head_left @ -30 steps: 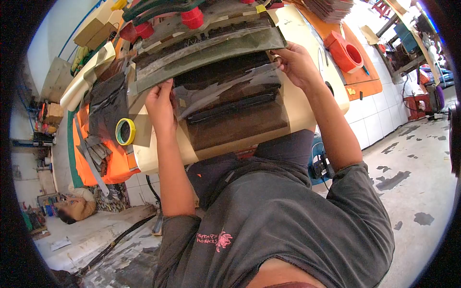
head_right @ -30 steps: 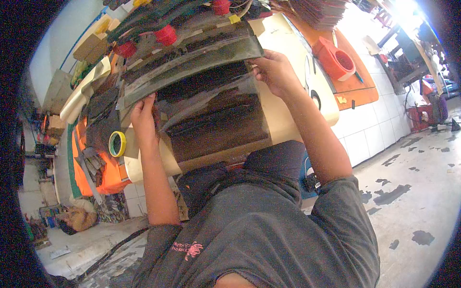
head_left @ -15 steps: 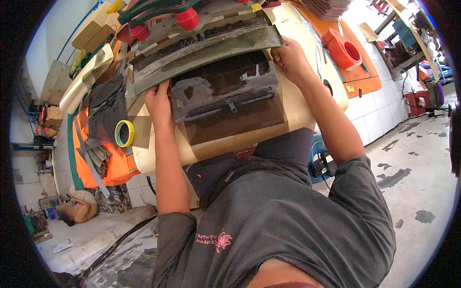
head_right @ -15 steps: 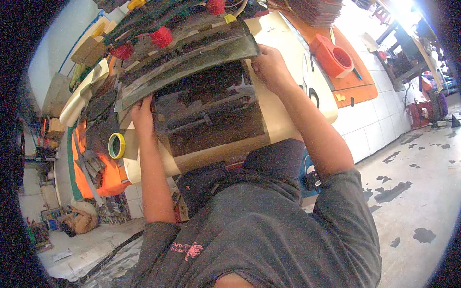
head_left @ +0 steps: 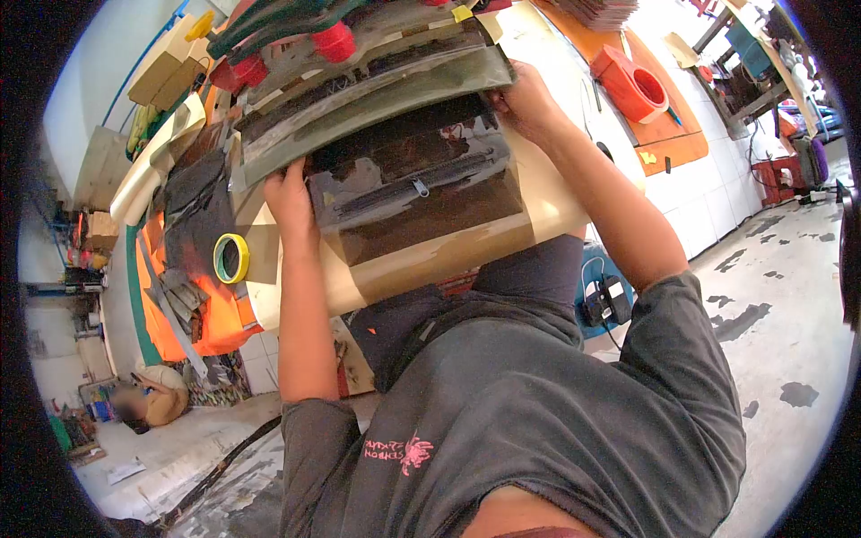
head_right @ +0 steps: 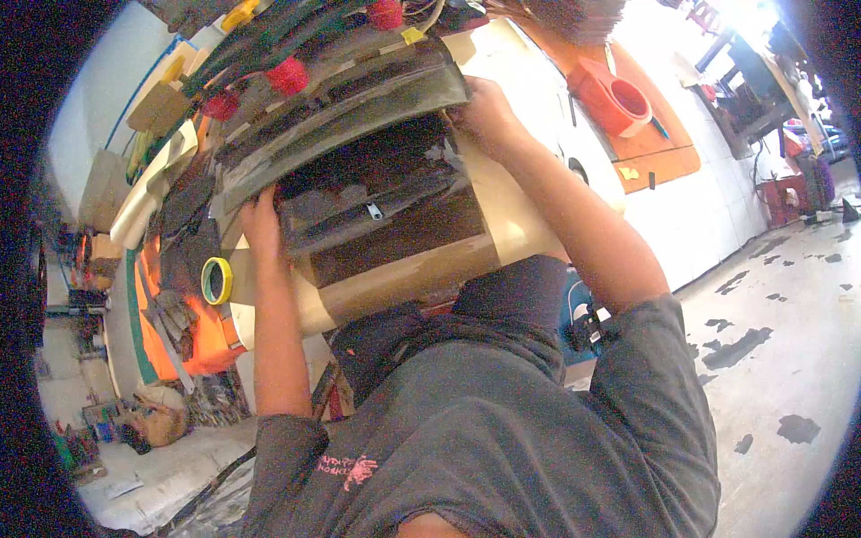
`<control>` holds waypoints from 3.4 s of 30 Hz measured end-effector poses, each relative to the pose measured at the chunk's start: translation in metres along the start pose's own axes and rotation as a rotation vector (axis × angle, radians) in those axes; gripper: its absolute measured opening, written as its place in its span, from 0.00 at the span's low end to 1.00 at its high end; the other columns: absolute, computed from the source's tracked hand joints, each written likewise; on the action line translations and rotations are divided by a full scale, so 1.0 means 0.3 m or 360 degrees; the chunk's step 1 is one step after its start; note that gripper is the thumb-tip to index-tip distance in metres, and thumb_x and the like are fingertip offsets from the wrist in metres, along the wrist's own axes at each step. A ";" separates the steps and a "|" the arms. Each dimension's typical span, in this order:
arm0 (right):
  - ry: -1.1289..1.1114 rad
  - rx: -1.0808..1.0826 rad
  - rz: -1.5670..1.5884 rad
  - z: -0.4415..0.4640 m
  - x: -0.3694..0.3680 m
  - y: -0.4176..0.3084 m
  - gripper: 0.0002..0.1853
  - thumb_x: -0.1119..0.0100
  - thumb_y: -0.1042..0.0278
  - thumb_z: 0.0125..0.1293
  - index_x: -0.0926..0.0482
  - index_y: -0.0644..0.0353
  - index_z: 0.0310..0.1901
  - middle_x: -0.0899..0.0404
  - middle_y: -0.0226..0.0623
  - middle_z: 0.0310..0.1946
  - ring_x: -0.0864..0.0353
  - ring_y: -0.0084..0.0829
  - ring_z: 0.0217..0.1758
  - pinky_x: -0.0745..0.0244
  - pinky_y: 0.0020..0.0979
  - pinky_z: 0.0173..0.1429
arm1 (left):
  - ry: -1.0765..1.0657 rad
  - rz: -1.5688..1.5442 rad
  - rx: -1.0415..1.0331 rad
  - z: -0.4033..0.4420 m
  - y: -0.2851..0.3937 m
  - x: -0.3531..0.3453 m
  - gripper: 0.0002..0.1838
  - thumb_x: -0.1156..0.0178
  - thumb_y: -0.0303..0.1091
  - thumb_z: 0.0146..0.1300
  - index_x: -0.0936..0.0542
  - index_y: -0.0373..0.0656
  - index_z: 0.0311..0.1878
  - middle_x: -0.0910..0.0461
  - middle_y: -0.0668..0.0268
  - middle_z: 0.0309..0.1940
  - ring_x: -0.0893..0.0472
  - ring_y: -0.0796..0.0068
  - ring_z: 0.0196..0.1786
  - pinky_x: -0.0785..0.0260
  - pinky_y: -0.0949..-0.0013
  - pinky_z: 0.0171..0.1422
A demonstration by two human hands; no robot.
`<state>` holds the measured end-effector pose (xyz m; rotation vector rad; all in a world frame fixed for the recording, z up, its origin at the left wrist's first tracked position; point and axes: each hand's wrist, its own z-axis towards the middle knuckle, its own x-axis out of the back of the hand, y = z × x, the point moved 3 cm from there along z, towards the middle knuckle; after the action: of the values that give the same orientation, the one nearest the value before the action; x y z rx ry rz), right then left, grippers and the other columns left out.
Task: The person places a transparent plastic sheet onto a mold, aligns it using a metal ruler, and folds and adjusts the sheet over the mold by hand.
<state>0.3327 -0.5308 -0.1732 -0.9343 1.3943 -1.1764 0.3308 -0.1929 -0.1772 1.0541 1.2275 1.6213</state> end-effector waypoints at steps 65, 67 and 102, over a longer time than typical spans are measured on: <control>-0.0140 0.0238 -0.0529 0.164 0.158 0.176 0.11 0.42 0.64 0.67 0.20 0.59 0.46 0.19 0.34 0.41 0.23 0.28 0.43 0.30 0.33 0.50 | 0.0166 -0.0308 -0.0173 0.023 -0.012 -0.024 0.13 0.38 0.27 0.59 0.19 0.34 0.47 0.18 0.66 0.36 0.24 0.77 0.33 0.32 0.72 0.39; -0.0151 0.0186 -0.0285 0.129 0.111 0.140 0.11 0.42 0.64 0.67 0.20 0.59 0.46 0.19 0.33 0.41 0.23 0.28 0.43 0.31 0.33 0.50 | 0.0153 -0.0347 -0.0201 0.026 -0.012 -0.025 0.13 0.38 0.27 0.60 0.20 0.34 0.48 0.18 0.66 0.38 0.23 0.76 0.36 0.32 0.71 0.41; -0.0094 0.0052 0.0548 0.121 0.013 0.093 0.14 0.53 0.78 0.69 0.21 0.70 0.51 0.17 0.42 0.43 0.17 0.30 0.40 0.20 0.34 0.48 | 0.0135 0.0104 -0.0380 0.177 -0.208 0.024 0.27 0.35 0.38 0.62 0.26 0.33 0.61 0.25 0.54 0.62 0.28 0.61 0.64 0.42 0.65 0.71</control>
<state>0.3695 -0.5347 -0.2005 -0.6673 1.4170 -0.9021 0.3863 -0.1596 -0.2280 0.8914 1.0311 1.8280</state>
